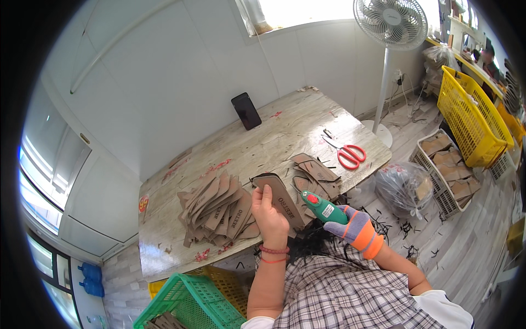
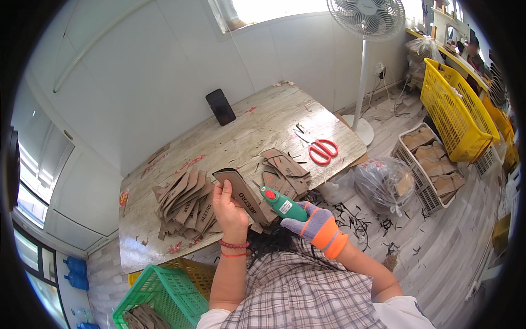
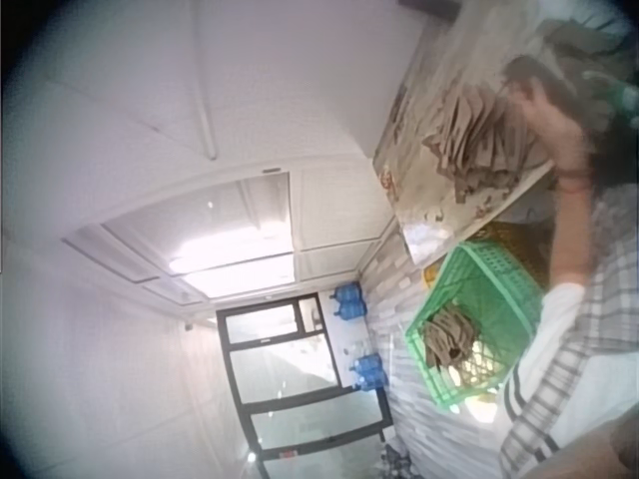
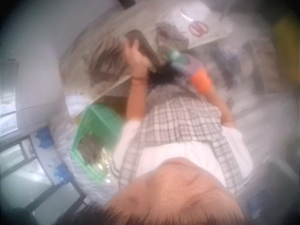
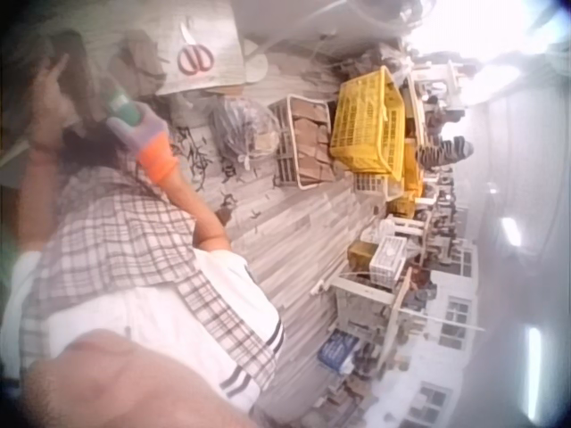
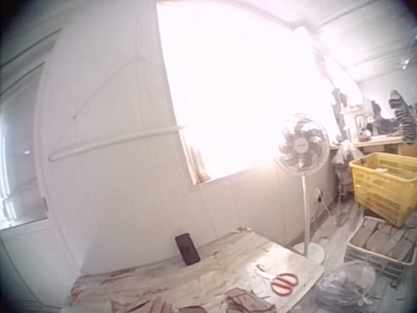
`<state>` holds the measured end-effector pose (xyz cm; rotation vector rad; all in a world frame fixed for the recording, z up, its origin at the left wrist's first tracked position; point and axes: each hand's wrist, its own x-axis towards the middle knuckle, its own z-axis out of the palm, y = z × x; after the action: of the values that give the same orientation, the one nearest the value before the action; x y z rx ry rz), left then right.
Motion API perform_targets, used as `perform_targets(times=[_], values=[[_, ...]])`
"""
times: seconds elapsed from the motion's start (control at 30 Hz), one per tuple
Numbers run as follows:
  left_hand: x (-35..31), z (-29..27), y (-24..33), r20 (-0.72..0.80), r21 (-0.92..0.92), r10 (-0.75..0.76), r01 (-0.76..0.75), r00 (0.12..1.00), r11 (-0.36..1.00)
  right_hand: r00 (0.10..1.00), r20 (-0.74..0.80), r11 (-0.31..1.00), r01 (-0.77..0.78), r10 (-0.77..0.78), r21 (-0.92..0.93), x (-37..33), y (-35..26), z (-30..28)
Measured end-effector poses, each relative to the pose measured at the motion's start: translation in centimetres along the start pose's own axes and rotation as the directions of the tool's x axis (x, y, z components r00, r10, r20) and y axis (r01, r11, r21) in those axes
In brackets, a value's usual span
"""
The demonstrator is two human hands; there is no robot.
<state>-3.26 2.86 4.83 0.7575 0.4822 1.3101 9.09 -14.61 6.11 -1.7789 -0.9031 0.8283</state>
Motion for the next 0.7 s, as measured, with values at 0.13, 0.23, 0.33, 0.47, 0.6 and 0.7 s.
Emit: perform_targets(times=[0.13, 0.23, 0.33, 0.47, 0.6, 0.7], values=[[-0.6, 0.7, -0.9, -0.048, -0.081, -0.054, 0.05, 0.997, 0.995, 1.0, -0.027, 0.999, 0.0, 0.002, 0.05, -0.1, 0.7, 0.1], [-0.8, 1.1, -1.3, -0.061, -0.084, -0.062, 0.057, 0.996, 0.995, 1.0, -0.018, 0.994, -0.01, 0.012, 0.107, -0.3, 0.7, 0.0], [-1.0, 1.4, -1.6, -0.066, -0.051, -0.08, 0.077, 0.995, 0.996, 1.0, -0.02, 0.989, -0.008, 0.011, 0.149, -0.4, 1.0, -0.1], [-1.3, 1.2, -2.3, -0.072, -0.007, -0.095, 0.094, 0.993, 0.996, 0.999, -0.042, 0.992, 0.013, -0.008, 0.127, -0.5, 0.5, -0.3], [-1.5, 1.0, -2.9, -0.08, 0.006, -0.106, 0.107, 0.991, 0.994, 0.998, -0.061, 0.993, 0.024, -0.017, 0.118, -0.5, 0.7, -0.4], [-1.9, 1.2, -2.9, -0.073, 0.033, -0.117, 0.12, 0.99, 0.992, 0.999, -0.046, 0.985, 0.011, -0.003, 0.172, -0.5, 0.4, -0.6]])
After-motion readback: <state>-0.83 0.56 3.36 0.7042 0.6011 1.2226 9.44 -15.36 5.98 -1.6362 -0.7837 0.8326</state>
